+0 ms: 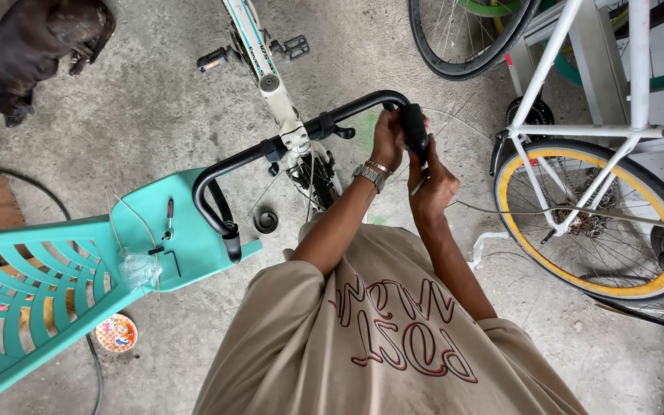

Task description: The person uses an Allen key to loosen and remove a bicycle gear shifter from the handlebar. They then reposition the shifter and tighten it back onto the handlebar using the same tool.

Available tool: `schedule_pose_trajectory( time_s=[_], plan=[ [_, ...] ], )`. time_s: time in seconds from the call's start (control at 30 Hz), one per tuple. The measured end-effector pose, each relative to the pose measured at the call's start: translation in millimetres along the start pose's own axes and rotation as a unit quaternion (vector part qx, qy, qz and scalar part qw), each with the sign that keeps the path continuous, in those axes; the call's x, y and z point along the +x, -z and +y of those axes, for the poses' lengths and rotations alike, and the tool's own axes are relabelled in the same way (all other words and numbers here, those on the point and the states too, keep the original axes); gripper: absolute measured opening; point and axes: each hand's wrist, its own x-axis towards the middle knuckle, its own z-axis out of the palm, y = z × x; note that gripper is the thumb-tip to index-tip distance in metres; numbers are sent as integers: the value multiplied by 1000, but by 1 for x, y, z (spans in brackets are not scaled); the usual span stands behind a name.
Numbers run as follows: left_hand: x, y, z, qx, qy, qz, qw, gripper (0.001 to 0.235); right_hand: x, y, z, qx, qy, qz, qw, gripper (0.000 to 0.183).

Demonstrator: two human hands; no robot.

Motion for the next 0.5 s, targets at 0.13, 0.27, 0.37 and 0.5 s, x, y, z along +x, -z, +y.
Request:
schedule_pose_trajectory(
  time_s=[0.13, 0.27, 0.37, 0.5],
  plan=[
    [26, 9, -9, -29, 5, -27, 999, 42, 1, 0, -7, 4, -2, 11, 1000, 37],
    [35, 9, -10, 9, 10, -18, 1000, 51, -7, -5, -5, -30, -5, 12, 999, 42],
    [13, -17, 6, 47, -36, -14, 998, 49, -8, -10, -1, -38, -1, 9, 999, 44],
    [76, 31, -25, 75, -26, -66, 995, 71, -10, -6, 1, -9, -18, -16, 1000, 47]
  ],
)
